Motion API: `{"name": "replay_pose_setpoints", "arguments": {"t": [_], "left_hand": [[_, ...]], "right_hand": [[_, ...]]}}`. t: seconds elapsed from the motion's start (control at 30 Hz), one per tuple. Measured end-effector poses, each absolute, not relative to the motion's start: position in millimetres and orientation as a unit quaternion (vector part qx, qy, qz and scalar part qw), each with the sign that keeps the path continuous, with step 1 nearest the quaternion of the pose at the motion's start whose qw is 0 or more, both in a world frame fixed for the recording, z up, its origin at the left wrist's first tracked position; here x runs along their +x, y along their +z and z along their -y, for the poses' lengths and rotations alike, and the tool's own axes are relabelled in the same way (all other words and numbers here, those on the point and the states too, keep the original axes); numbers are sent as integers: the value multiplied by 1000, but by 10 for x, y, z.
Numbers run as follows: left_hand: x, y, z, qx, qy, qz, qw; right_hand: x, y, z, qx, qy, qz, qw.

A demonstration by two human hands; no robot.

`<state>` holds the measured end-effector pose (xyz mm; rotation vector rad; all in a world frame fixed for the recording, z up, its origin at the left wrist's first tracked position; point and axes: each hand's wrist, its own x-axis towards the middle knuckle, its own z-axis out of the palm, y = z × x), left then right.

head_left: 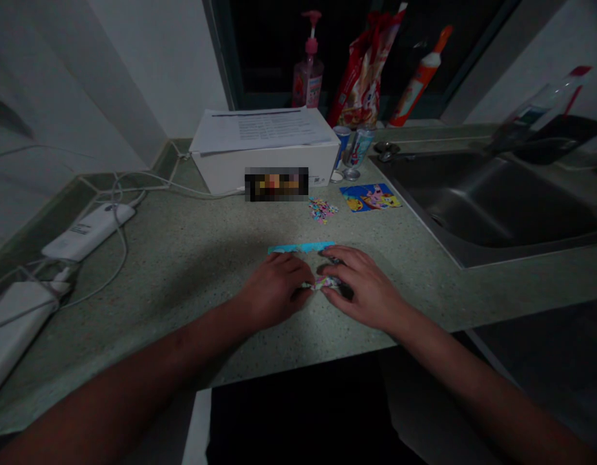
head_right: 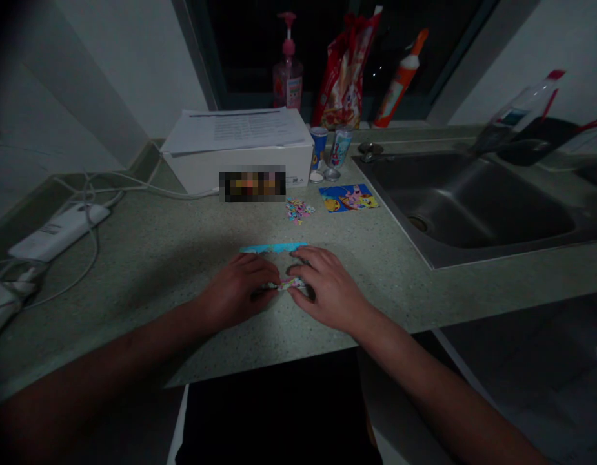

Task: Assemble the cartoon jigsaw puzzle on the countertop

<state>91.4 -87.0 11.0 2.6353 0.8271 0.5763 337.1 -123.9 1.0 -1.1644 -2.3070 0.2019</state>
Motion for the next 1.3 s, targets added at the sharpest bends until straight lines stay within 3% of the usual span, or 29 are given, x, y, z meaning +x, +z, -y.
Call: {"name": "replay_pose_setpoints", "arguments": {"t": [0.4,0.67,1.0,1.3], "left_hand": [[927,135,867,947,187,-238,108],[942,153,895,946,182,-236,130],[619,161,531,849,253,-443,137],[545,41,453,838,278,-454,122]], "right_hand": [[3416,32,1277,-437,68,851,285],[3418,54,1282,-407,74,866,281],[3504,-31,1177,-517,59,786,332],[3517,-115,1132,-516,77,793,316]]}}
